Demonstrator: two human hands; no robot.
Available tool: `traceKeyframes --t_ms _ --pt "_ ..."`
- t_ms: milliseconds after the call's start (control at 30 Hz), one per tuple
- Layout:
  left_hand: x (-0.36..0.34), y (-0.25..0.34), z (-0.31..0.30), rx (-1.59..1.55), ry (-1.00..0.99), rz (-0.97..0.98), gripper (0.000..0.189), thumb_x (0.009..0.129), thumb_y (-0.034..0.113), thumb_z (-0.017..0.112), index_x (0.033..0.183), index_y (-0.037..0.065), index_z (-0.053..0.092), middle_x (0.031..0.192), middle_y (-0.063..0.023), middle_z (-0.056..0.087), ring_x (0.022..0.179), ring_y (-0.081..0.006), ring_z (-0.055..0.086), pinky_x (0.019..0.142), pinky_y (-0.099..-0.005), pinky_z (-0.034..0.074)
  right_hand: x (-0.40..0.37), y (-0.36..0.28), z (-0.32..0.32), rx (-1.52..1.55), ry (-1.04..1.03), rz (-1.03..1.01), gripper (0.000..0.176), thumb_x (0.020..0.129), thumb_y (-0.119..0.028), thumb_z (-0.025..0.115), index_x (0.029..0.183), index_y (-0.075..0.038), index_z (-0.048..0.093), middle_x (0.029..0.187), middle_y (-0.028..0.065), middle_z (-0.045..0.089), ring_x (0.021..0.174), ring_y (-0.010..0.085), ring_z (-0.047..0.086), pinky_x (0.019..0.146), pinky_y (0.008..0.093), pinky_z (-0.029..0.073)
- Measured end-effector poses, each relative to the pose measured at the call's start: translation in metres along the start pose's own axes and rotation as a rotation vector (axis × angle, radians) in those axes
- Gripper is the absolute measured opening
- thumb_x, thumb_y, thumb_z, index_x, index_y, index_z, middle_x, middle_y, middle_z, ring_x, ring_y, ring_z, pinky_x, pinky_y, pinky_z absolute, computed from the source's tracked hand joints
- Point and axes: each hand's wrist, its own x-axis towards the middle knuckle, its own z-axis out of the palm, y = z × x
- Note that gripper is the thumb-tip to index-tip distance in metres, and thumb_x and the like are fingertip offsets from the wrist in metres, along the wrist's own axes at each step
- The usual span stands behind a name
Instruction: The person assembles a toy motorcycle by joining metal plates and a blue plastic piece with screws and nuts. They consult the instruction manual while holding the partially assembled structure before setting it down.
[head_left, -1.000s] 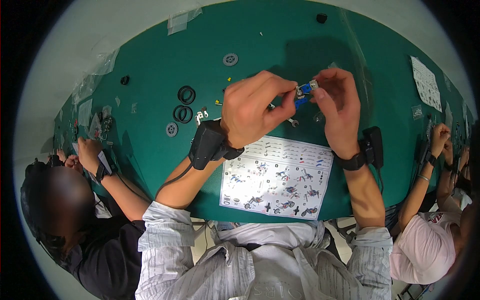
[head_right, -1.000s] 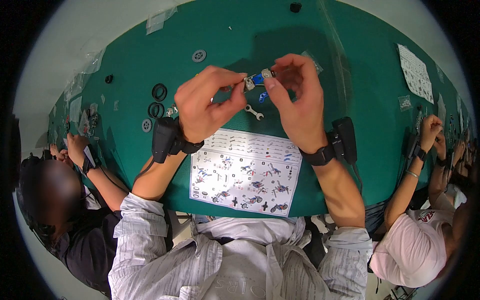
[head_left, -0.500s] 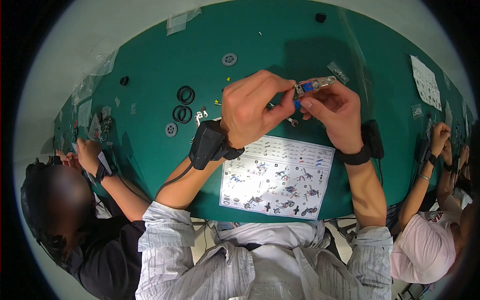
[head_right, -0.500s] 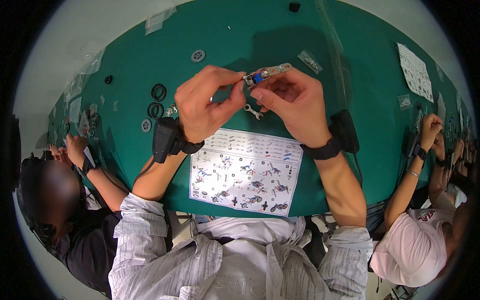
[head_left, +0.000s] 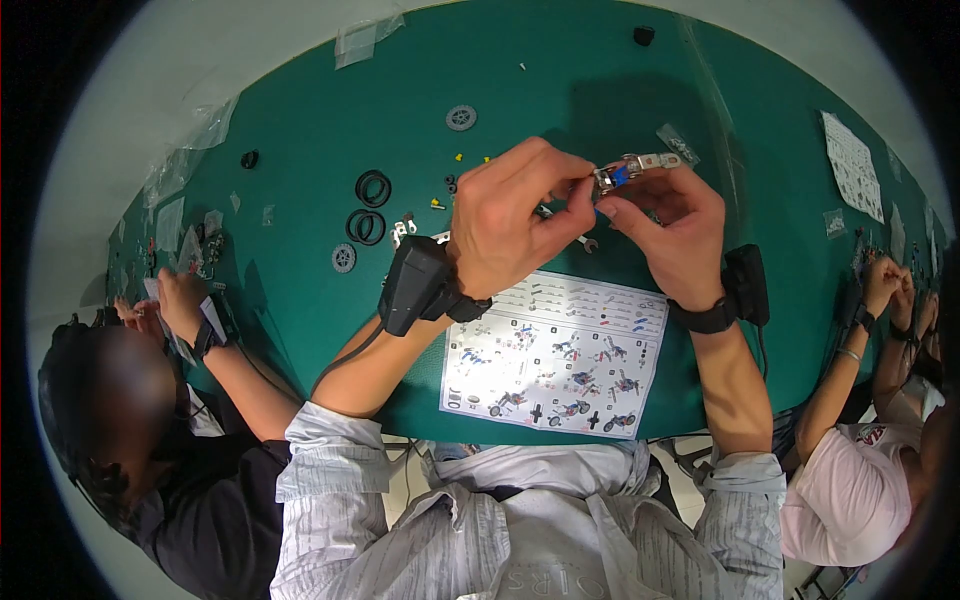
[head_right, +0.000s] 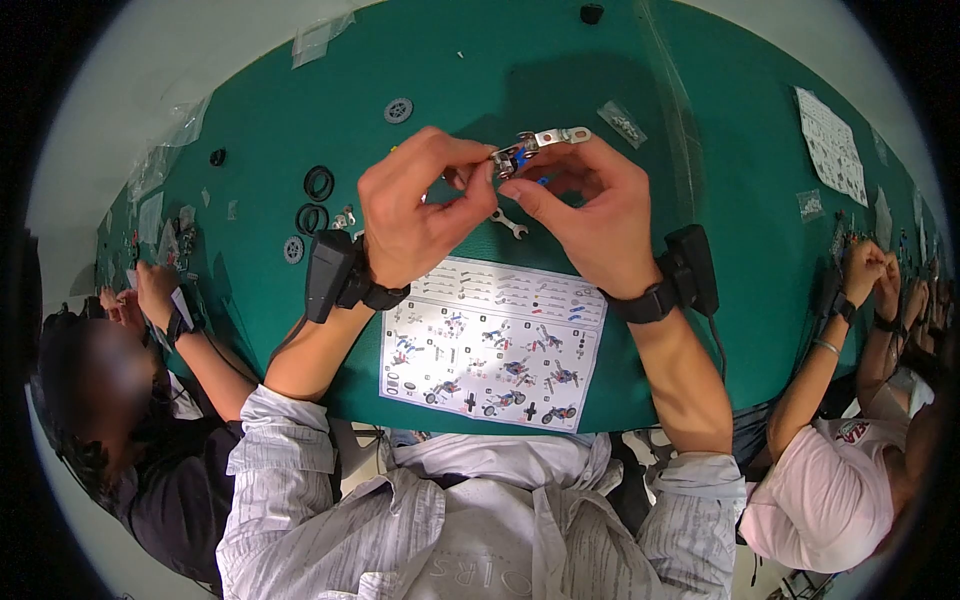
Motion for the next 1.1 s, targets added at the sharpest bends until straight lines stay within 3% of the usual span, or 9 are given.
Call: traceKeyframes --t_ms 467,667,867,967,1100 --pt "-0.001 0.002 0.002 -0.058 -0.041 -0.131 0.015 0.076 -0.006 0.073 0.088 0.000 0.067 0.070 -0.0062 0.062 0.059 -0.0122 0.061 0.055 -0.0258 0.050 0.004 -0.004 0.001 -0.133 0.032 -0.149 0.027 0.081 0.008 0.071 0.107 0.001 0.070 0.103 0.0059 0.065 0.088 0.0124 0.067 0.073 0.0241 0.056" --pt "0.001 0.003 -0.001 -0.154 -0.124 -0.313 0.010 0.080 -0.004 0.072 0.088 -0.002 0.066 0.070 -0.0053 0.063 0.061 -0.0079 0.061 0.057 -0.0239 0.050 0.004 -0.004 -0.003 -0.203 0.018 -0.192 0.027 0.084 0.007 0.070 0.109 0.000 0.073 0.105 0.0079 0.064 0.091 0.0138 0.066 0.074 0.0247 0.056" --pt "-0.003 0.000 0.002 -0.468 -0.127 -0.605 0.010 0.081 -0.002 0.072 0.082 -0.002 0.063 0.063 -0.0004 0.061 0.060 -0.0019 0.054 0.052 -0.0210 0.042 0.004 -0.004 -0.002 -0.064 -0.018 -0.105 0.025 0.088 0.007 0.067 0.113 0.001 0.072 0.107 0.0094 0.064 0.094 0.0149 0.066 0.079 0.0250 0.055" --pt "-0.004 -0.003 -0.001 -0.497 -0.198 -0.664 0.008 0.089 -0.002 0.067 0.085 -0.001 0.060 0.069 0.0004 0.062 0.063 -0.0032 0.056 0.054 -0.0210 0.043 0.004 -0.003 -0.001 -0.058 -0.044 -0.082 0.025 0.090 0.006 0.066 0.113 0.001 0.072 0.108 0.0095 0.064 0.095 0.0152 0.066 0.081 0.0255 0.055" --pt "-0.005 -0.009 0.001 -0.533 -0.221 -0.668 0.012 0.087 -0.001 0.069 0.081 0.000 0.059 0.067 0.0018 0.059 0.061 -0.0021 0.052 0.054 -0.0205 0.041 0.004 -0.002 -0.002 -0.081 -0.056 -0.090 0.025 0.090 0.006 0.066 0.113 0.001 0.072 0.109 0.0095 0.064 0.096 0.0153 0.065 0.083 0.0263 0.056"
